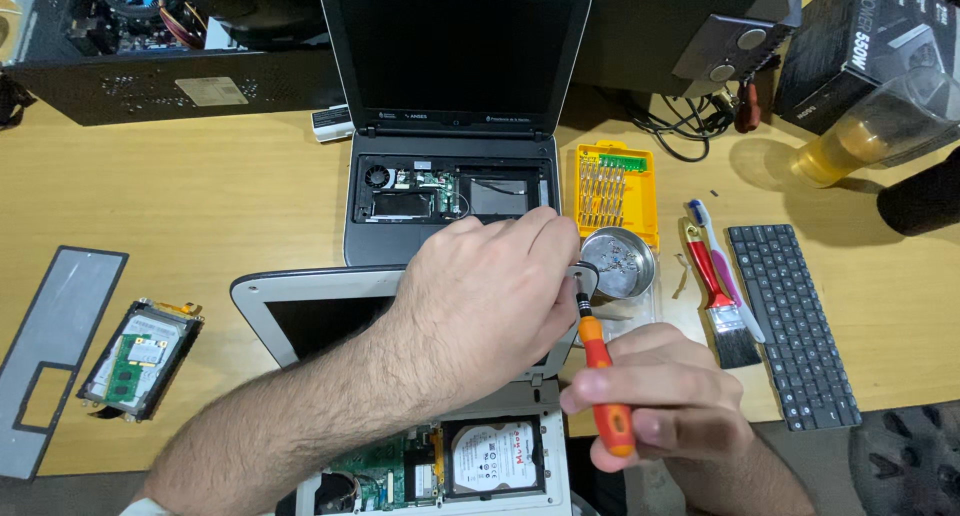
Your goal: The person uses a screwdriver to fasten screws into the bezel of a white laptop screen. They then attach the bezel to the screen assembly and secure it with additional screws. Finally, they place a metal cover plate over the internal components of the laptop base.
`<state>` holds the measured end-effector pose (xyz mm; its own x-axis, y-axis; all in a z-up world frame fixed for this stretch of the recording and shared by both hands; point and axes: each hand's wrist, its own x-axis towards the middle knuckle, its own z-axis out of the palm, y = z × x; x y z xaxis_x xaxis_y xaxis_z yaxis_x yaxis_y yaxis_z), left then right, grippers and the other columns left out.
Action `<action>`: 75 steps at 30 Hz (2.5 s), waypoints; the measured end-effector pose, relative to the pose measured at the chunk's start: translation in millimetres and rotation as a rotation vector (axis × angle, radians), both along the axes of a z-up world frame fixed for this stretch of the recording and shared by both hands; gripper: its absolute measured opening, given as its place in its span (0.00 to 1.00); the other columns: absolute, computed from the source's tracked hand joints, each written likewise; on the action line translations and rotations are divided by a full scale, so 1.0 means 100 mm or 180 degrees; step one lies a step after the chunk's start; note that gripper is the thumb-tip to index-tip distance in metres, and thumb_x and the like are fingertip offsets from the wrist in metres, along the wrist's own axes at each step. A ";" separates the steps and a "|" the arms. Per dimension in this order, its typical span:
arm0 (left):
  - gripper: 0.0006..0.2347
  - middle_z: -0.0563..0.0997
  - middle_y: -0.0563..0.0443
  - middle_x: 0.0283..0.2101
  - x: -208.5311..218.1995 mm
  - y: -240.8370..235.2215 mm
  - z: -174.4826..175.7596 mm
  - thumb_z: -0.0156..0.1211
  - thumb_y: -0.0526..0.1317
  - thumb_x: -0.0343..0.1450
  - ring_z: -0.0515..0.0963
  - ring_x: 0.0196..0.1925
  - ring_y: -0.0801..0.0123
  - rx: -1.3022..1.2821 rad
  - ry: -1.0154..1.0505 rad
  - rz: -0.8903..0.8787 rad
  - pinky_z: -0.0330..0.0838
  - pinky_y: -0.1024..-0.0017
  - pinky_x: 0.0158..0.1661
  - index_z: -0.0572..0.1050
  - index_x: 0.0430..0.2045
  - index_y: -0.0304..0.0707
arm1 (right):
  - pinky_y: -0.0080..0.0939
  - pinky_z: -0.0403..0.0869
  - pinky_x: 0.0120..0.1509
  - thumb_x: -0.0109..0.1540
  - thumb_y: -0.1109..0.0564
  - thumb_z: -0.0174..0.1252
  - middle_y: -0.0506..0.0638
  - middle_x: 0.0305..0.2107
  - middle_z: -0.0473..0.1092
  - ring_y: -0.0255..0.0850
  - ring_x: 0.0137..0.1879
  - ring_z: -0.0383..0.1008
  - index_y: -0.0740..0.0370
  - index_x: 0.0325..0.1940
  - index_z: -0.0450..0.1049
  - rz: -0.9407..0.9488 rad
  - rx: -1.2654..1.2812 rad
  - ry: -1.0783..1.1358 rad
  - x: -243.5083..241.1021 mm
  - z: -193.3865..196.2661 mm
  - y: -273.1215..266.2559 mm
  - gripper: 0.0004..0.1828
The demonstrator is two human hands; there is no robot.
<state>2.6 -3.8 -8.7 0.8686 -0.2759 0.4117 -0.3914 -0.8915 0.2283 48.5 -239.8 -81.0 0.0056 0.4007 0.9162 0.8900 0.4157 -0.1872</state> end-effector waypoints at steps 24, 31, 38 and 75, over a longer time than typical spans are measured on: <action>0.05 0.82 0.52 0.35 0.01 -0.02 -0.02 0.65 0.41 0.78 0.86 0.30 0.50 -0.0016 -0.0097 0.0078 0.78 0.46 0.33 0.77 0.38 0.42 | 0.40 0.90 0.43 0.84 0.46 0.57 0.61 0.49 0.87 0.42 0.39 0.96 0.54 0.52 0.80 -0.0079 -0.0003 -0.0286 0.11 -0.08 -0.01 0.14; 0.05 0.81 0.52 0.35 0.01 0.00 0.01 0.65 0.40 0.78 0.85 0.30 0.50 -0.0010 -0.0088 0.0010 0.78 0.47 0.34 0.77 0.38 0.42 | 0.40 0.87 0.40 0.84 0.46 0.53 0.58 0.43 0.87 0.42 0.33 0.90 0.54 0.47 0.80 -0.0309 0.0089 -0.0360 0.05 -0.03 0.02 0.18; 0.05 0.81 0.51 0.35 0.01 -0.01 -0.02 0.65 0.41 0.77 0.84 0.30 0.50 0.0011 -0.0203 0.0017 0.76 0.49 0.34 0.76 0.38 0.42 | 0.39 0.88 0.37 0.86 0.47 0.55 0.61 0.47 0.87 0.42 0.37 0.95 0.57 0.54 0.78 -0.0111 0.0041 -0.0424 0.11 -0.01 0.04 0.14; 0.15 0.93 0.54 0.42 -0.41 0.65 0.33 0.67 0.60 0.91 0.94 0.43 0.43 0.0933 0.0132 0.0616 0.76 0.45 0.57 0.85 0.45 0.55 | 0.36 0.83 0.38 0.65 0.54 0.77 0.45 0.31 0.79 0.35 0.31 0.80 0.54 0.52 0.72 -0.1992 -0.1630 0.2961 -1.24 -1.08 -1.01 0.20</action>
<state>-38.3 61.6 24.3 0.9307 -0.2058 0.3026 -0.2046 -0.9782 -0.0359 -75.0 -341.1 -188.6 0.8919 0.4060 0.1992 0.3504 -0.3420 -0.8719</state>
